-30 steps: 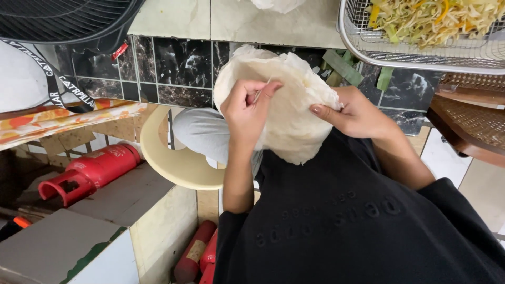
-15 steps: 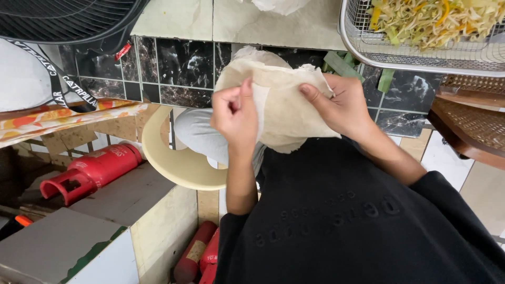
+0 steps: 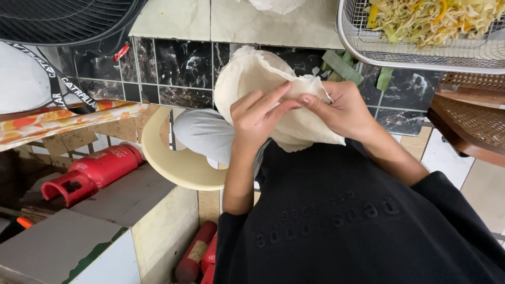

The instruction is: The person handles thin, white, circular sheets, separating them and placing them on a counter. They then pick up a green leaf and place it on one of the sheets. The person continues to separate and handle the sheets.

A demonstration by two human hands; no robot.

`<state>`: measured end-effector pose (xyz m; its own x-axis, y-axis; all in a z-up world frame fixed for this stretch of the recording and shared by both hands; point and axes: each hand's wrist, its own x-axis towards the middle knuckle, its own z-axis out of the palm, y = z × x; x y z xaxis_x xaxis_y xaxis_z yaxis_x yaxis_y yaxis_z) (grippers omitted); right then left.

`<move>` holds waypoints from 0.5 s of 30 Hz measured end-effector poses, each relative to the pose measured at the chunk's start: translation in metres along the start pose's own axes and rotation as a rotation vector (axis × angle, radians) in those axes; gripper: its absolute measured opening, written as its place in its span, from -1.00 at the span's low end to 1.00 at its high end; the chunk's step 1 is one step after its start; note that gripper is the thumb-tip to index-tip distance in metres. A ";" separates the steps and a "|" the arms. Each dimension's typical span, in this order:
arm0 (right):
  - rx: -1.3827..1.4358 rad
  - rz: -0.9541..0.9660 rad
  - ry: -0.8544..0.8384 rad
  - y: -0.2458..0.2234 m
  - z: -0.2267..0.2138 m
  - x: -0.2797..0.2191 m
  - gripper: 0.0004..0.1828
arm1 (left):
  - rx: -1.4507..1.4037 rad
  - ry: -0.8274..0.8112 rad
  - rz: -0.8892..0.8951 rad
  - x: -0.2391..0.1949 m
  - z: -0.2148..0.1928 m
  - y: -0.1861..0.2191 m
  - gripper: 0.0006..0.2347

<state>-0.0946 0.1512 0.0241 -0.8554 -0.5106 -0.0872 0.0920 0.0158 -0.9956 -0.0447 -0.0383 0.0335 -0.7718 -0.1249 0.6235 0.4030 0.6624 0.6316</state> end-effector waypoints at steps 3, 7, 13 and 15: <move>0.011 -0.052 -0.046 -0.035 0.003 0.008 -0.68 | -0.078 0.050 0.041 -0.005 0.006 -0.006 -0.74; 0.035 -0.059 -0.108 -0.007 -0.005 0.002 -0.70 | -0.084 0.051 0.017 0.005 0.002 0.005 -0.83; 0.058 -0.075 -0.146 0.029 -0.008 -0.008 -0.75 | 0.045 0.029 0.095 0.005 -0.004 0.011 -0.93; 0.068 -0.075 -0.149 0.022 -0.007 -0.009 -0.75 | 0.066 0.015 0.114 0.006 -0.011 0.013 -0.94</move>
<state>-0.0883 0.1628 0.0025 -0.7765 -0.6301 -0.0015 0.0689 -0.0826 -0.9942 -0.0386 -0.0384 0.0501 -0.7152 -0.0569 0.6966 0.4540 0.7200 0.5249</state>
